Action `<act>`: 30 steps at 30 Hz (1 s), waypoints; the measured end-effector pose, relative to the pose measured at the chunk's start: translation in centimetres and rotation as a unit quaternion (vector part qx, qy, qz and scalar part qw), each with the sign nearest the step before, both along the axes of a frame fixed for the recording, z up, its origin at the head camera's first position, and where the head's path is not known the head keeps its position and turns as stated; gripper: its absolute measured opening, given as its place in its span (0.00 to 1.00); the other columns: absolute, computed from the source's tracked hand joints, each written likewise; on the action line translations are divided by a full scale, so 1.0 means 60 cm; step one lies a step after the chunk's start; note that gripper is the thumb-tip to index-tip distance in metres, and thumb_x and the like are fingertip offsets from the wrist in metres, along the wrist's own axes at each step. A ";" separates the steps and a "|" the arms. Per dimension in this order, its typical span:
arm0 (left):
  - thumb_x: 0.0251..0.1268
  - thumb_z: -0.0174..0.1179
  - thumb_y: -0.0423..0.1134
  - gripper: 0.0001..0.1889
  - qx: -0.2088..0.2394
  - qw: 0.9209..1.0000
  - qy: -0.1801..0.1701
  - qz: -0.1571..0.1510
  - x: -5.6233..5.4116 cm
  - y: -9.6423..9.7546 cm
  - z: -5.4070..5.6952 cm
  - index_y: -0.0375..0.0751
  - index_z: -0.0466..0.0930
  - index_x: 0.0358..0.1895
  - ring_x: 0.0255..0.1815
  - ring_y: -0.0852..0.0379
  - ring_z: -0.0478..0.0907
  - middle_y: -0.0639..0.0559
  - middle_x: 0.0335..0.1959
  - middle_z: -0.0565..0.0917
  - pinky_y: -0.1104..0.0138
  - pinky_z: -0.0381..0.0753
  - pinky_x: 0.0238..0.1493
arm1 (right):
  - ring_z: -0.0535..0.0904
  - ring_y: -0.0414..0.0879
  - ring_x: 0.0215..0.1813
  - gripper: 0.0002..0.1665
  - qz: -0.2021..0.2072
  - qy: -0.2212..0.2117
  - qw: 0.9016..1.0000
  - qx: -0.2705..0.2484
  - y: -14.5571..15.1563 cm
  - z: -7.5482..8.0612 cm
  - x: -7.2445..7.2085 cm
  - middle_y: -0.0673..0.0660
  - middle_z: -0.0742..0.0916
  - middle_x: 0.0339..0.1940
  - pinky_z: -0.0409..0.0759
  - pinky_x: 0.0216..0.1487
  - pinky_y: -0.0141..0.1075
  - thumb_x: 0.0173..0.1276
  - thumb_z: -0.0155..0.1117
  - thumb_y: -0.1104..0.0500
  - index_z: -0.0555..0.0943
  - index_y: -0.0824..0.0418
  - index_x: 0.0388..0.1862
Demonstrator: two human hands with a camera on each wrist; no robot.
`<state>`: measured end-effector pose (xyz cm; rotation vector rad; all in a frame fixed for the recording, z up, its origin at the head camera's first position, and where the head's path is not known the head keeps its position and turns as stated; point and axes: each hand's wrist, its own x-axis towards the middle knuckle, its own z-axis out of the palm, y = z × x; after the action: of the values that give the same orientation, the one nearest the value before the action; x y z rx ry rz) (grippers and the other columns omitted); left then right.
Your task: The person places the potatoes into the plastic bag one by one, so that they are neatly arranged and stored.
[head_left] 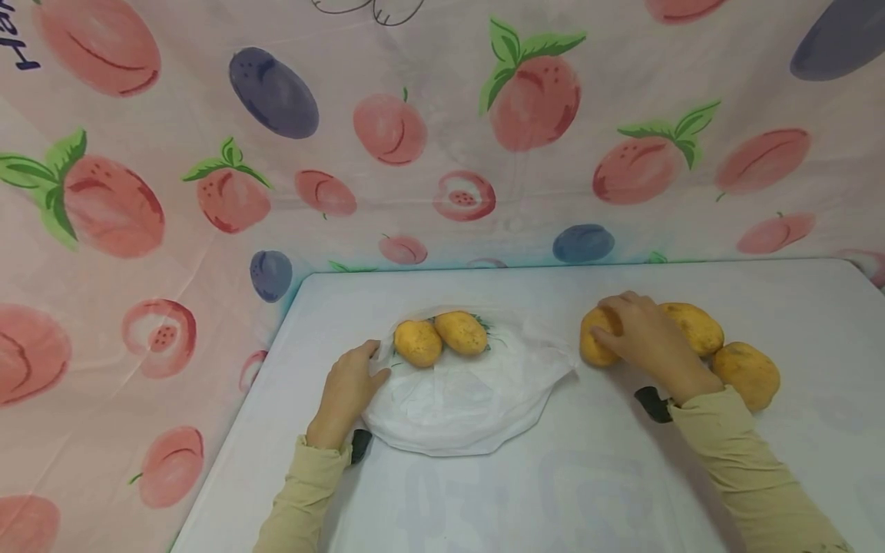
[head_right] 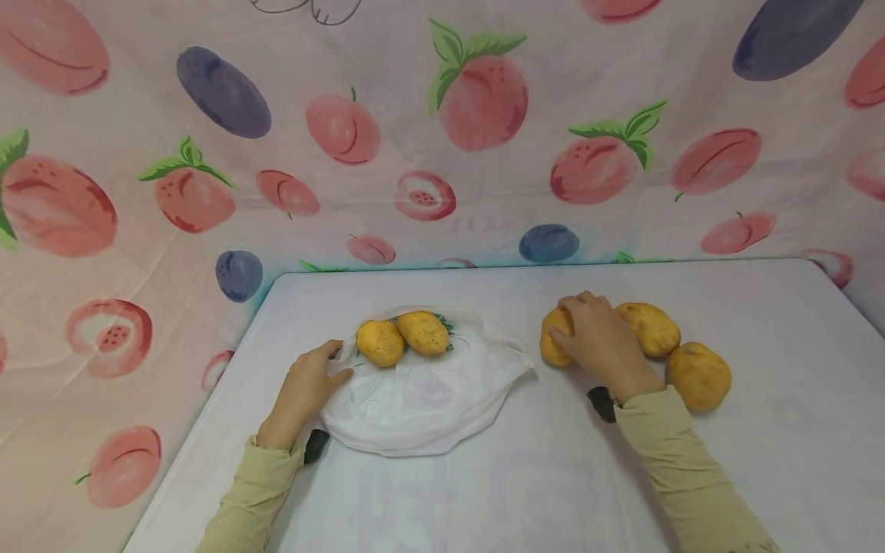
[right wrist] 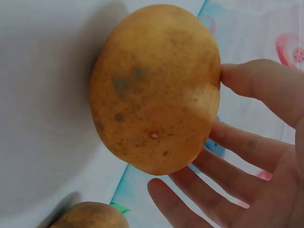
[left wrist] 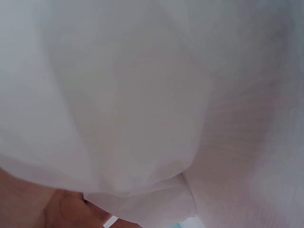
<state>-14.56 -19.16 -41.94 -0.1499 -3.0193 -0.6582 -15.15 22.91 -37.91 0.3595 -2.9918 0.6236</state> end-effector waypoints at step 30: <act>0.62 0.69 0.36 0.26 0.011 1.000 -0.012 0.005 -0.002 -0.001 -0.001 0.31 0.76 0.61 0.58 0.38 0.79 0.37 0.55 0.83 0.48 0.79 0.57 | 0.71 0.74 0.62 0.48 -0.012 -0.049 0.999 0.003 0.016 -0.015 -0.010 0.79 0.77 0.60 0.68 0.62 0.67 0.71 0.58 0.36 0.70 0.79 0.65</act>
<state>-14.68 -19.24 -41.98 -0.1257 -3.0320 -0.6961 -15.73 23.89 -38.79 0.3018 -3.0872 0.6477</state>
